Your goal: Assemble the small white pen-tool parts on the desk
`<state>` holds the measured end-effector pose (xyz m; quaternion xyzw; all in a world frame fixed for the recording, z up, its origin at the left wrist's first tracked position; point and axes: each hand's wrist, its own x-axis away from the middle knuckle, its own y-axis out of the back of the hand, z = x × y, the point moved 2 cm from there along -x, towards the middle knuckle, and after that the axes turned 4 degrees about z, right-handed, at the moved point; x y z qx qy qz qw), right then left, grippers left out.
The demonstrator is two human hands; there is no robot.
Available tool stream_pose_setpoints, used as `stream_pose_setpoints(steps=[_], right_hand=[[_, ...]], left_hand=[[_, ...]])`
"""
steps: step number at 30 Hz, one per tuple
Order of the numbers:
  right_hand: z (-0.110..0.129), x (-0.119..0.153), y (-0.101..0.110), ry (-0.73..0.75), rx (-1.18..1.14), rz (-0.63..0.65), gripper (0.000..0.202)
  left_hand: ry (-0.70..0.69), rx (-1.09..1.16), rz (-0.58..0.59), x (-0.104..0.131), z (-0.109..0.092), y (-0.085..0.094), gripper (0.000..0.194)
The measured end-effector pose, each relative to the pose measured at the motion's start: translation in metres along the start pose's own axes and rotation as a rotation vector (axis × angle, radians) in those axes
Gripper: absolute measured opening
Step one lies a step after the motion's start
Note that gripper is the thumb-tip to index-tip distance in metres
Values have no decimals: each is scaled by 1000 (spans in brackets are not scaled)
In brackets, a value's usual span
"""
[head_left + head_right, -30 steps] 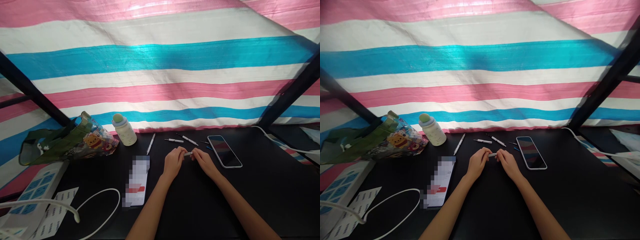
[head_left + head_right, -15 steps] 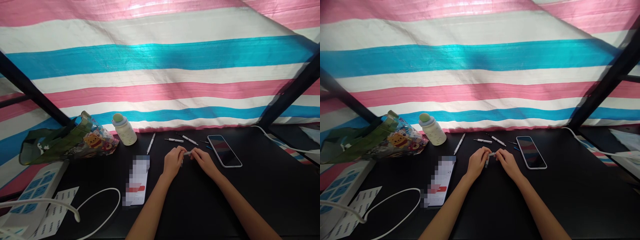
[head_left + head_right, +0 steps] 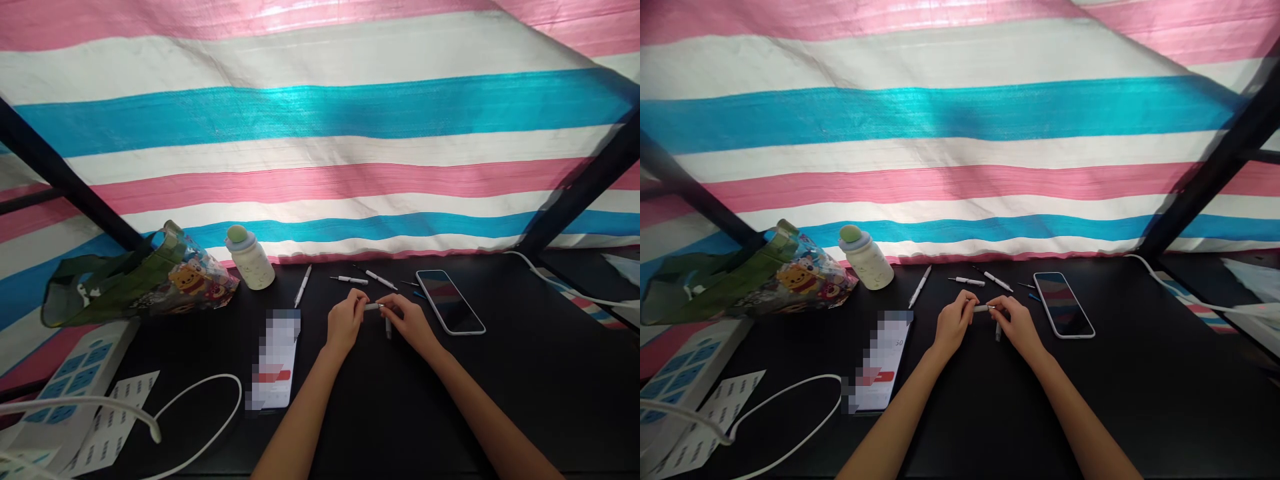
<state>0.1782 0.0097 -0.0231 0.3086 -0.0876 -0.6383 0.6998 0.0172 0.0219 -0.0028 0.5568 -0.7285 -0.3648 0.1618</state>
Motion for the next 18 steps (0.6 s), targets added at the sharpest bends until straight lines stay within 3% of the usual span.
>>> stream_pose_setpoints(steps=[18], right_hand=[[2, 1, 6, 28, 52, -120, 17]], left_hand=[[62, 95, -30, -2, 4, 1, 30]])
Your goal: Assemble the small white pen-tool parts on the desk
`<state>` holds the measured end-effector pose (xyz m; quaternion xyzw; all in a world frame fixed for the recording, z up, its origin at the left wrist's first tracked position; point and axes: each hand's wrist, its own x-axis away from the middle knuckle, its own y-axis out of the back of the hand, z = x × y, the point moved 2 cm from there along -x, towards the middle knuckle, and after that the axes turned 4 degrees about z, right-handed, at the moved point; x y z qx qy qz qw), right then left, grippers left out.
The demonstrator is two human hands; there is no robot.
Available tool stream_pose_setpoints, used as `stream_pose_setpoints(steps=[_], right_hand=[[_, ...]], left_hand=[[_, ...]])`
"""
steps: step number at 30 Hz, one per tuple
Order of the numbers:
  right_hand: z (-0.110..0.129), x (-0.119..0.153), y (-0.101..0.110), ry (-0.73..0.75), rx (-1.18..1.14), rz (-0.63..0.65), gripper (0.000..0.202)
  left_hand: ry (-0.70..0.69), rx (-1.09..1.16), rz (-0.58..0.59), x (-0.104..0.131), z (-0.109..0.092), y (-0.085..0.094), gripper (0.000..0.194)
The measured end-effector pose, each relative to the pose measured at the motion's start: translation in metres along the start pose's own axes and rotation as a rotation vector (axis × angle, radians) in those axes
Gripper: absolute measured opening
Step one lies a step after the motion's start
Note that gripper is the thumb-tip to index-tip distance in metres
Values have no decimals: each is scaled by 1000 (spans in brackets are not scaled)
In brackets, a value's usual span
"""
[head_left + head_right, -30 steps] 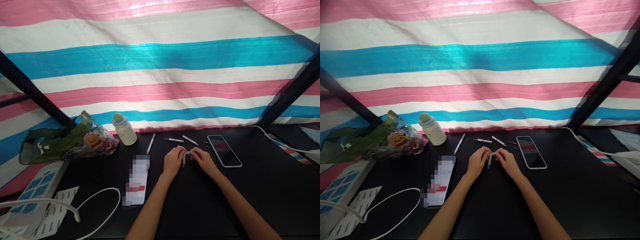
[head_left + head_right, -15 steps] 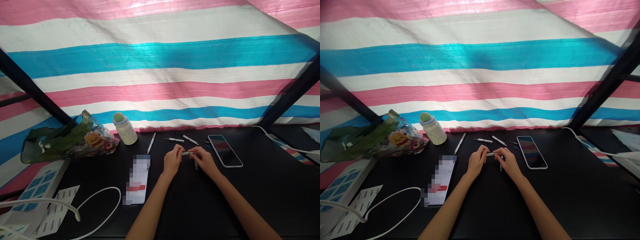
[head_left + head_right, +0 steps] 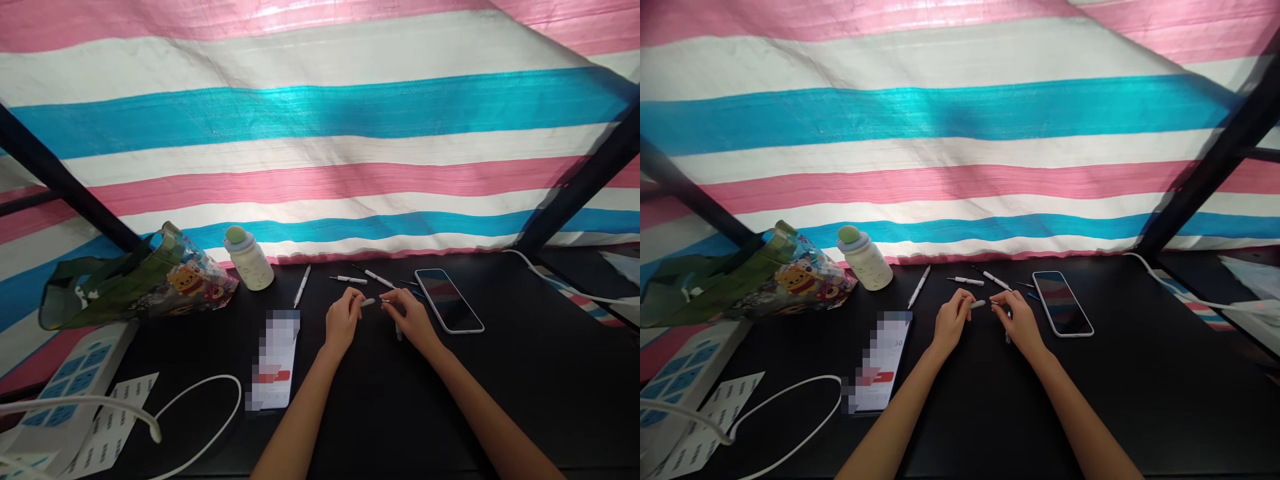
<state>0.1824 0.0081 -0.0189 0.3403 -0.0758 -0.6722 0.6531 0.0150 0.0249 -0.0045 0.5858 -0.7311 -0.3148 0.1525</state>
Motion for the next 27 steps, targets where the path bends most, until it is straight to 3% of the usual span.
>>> stream_pose_setpoints(steps=[6, 10, 27], right_hand=[[-4, -1, 0, -30, -19, -14, 17], [-3, -1, 0, -52, -36, -19, 17], [-4, 0, -1, -56, -3, 37, 21]], left_hand=[[-107, 55, -52, -1, -1, -2, 20], [-181, 62, -49, -1, -4, -2, 23], [-180, -31, 0, 2, -10, -1, 25]])
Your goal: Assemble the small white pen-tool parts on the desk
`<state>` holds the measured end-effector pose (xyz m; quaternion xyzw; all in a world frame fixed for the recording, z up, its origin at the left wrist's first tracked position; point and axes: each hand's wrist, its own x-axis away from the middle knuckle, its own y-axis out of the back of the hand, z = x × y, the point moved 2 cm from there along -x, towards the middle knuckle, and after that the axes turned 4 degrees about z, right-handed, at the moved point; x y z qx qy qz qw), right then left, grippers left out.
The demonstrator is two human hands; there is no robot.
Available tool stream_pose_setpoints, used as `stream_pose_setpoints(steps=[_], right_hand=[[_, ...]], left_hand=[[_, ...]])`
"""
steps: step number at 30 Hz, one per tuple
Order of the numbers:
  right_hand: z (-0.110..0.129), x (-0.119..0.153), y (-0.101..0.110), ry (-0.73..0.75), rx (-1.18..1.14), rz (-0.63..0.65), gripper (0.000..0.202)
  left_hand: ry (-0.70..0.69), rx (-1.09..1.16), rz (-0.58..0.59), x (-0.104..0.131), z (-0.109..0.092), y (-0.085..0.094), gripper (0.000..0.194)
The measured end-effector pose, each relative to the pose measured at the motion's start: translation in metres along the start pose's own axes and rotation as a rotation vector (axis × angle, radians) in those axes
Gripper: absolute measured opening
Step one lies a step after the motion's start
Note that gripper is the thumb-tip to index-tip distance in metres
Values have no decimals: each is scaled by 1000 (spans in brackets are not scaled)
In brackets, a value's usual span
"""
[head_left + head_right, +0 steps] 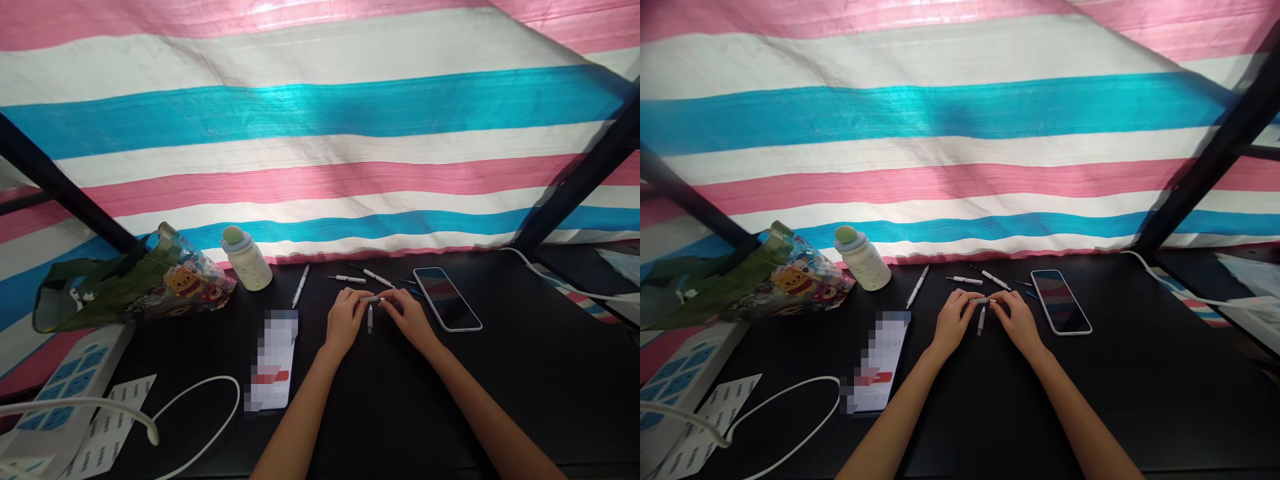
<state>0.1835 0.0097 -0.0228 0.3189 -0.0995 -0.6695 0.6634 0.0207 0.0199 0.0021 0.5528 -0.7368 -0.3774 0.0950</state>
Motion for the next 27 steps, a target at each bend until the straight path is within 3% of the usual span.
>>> stream_pose_setpoints(steps=[18, 24, 27], right_hand=[[2, 0, 1, -10, 51, 31, 25], [5, 1, 2, -47, 85, 45, 43], [5, 0, 1, -34, 31, 32, 35]], left_hand=[[-49, -40, 24, 0, -1, 0, 24], [-66, -40, 29, 2, -2, -3, 22], [-41, -35, -2, 1, -1, -2, 22]])
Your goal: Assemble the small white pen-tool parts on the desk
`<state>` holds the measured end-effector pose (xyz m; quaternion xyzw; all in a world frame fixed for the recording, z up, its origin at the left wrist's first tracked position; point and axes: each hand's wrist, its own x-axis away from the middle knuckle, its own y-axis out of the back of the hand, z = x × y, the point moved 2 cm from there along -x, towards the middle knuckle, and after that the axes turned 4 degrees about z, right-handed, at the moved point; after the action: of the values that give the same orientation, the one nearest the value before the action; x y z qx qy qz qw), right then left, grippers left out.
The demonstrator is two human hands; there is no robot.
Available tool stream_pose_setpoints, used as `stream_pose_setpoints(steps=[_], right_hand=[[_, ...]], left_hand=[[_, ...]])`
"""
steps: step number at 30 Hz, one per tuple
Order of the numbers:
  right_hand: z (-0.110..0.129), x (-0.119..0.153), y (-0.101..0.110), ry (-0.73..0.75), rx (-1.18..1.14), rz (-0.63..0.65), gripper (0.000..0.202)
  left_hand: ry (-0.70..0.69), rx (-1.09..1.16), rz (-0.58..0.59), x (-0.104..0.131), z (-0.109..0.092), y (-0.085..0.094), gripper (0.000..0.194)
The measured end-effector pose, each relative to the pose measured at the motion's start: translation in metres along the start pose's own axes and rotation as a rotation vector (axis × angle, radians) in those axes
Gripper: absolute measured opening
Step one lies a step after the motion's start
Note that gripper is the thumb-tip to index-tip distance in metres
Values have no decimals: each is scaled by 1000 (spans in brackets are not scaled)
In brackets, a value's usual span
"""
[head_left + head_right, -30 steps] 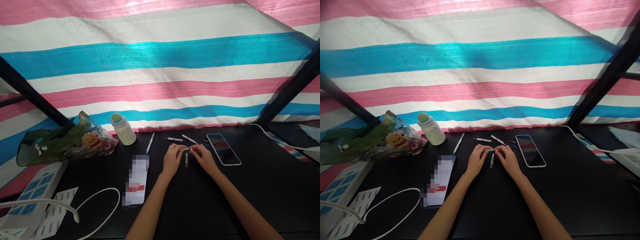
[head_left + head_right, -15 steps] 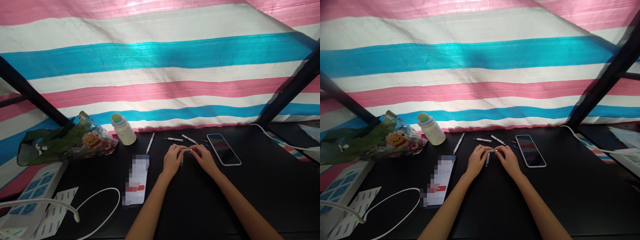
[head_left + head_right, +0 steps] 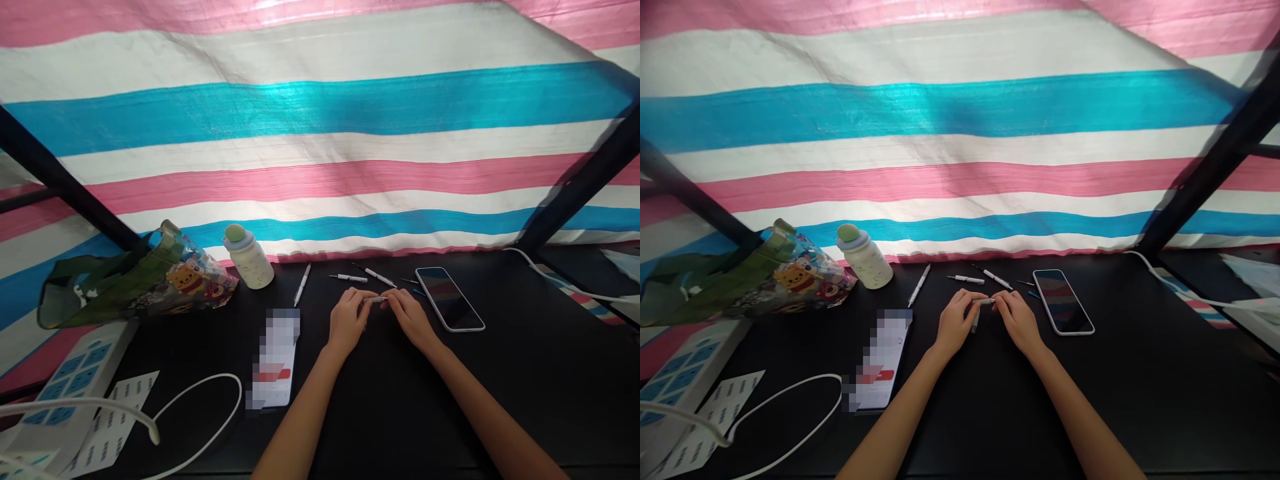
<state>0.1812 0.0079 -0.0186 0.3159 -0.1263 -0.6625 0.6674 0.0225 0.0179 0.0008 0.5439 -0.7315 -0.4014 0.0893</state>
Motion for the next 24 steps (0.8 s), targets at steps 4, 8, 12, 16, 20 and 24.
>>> stream_pose_setpoints(steps=[4, 8, 12, 16, 20, 24], right_hand=[[-1, -1, -2, 59, -64, -23, 25], [-2, 0, 0, 48, -5, -8, 24], [-1, 1, 1, 13, 59, 18, 39], [0, 1, 0, 7, -24, 13, 28], [1, 1, -2, 39, -90, -5, 22], [-2, 0, -2, 39, -41, -12, 23]], left_hand=[[15, 7, -7, -1, 1, 2, 22], [-5, 10, 12, 0, 0, 2, 22], [-35, 0, 34, 1, -2, 0, 21], [-25, -5, 20, 1, -3, 0, 21], [-10, -5, 6, 0, -2, 1, 21], [-14, 1, 12, 0, -3, 1, 20]])
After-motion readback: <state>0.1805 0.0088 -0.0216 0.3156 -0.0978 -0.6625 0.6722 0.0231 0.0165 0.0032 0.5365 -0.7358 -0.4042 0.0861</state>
